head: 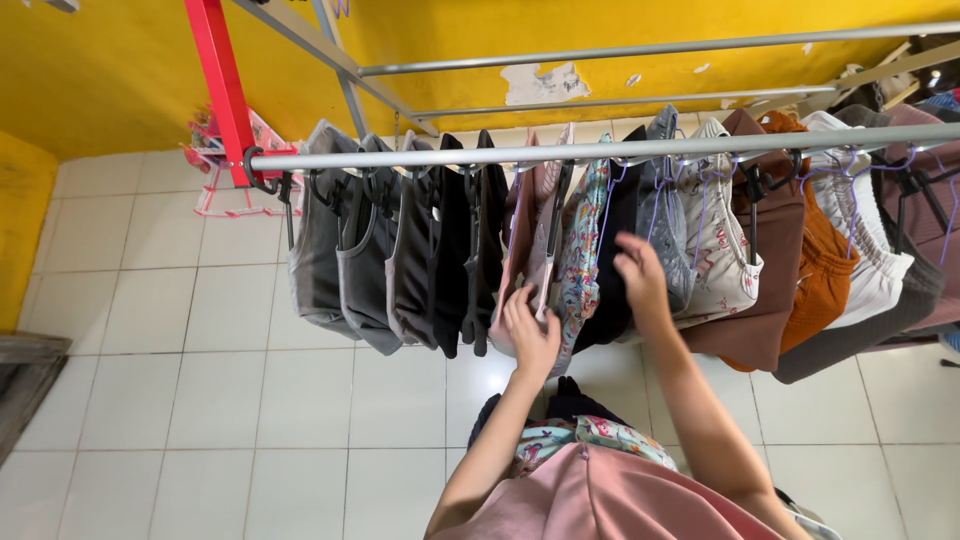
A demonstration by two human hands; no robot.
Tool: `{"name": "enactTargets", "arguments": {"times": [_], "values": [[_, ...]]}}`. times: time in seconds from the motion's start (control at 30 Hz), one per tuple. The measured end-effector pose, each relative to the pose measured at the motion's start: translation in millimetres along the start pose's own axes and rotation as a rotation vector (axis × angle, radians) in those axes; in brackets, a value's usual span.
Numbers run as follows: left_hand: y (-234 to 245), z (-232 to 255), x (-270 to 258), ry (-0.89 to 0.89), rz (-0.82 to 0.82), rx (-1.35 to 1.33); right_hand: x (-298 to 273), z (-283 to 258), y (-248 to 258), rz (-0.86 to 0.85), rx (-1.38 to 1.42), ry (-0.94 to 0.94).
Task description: The person rearranges clothes on a metal clothing rack by hand. They remove a patterned garment, slide garments along the rod, and adjust the positions of several shirts and pants to organize them.
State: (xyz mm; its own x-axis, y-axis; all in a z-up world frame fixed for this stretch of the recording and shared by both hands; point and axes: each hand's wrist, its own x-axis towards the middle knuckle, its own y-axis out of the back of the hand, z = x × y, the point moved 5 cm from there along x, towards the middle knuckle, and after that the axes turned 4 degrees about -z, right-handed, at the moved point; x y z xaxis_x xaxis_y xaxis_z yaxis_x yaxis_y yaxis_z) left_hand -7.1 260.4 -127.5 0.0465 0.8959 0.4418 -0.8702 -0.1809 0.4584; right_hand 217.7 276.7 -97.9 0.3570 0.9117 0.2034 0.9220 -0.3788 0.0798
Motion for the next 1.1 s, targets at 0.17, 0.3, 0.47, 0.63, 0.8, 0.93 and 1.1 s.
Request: {"name": "enactTargets", "arguments": {"times": [0.17, 0.3, 0.47, 0.63, 0.8, 0.93, 1.1], "values": [[-24.9, 42.5, 17.1, -0.242, -0.034, -0.086, 78.7, -16.3, -4.2, -0.020, 0.284, -0.252], [-45.6, 65.2, 35.0, -0.173, -0.225, -0.099, 154.8, 39.3, -2.8, 0.000, -0.024, -0.290], [-59.0, 60.3, 43.2, -0.095, -0.380, -0.012, 256.6, 205.7, 12.3, 0.207, 0.485, -0.387], [-79.6, 37.6, 34.9, -0.085, -0.422, 0.073, 287.8, 271.1, -0.3, 0.350, 0.962, -0.625], [-86.2, 37.9, 25.3, -0.166, -0.425, 0.271, 352.1, 340.5, -13.7, -0.170, 0.030, -0.074], [-85.4, 44.2, 19.0, -0.207, -0.401, 0.317, 352.8, 278.9, 0.4, -0.186, -0.369, -0.258], [-82.1, 52.7, 11.7, -0.213, -0.392, 0.330, 340.8, 241.0, 2.5, -0.199, -0.605, -0.124]]}}
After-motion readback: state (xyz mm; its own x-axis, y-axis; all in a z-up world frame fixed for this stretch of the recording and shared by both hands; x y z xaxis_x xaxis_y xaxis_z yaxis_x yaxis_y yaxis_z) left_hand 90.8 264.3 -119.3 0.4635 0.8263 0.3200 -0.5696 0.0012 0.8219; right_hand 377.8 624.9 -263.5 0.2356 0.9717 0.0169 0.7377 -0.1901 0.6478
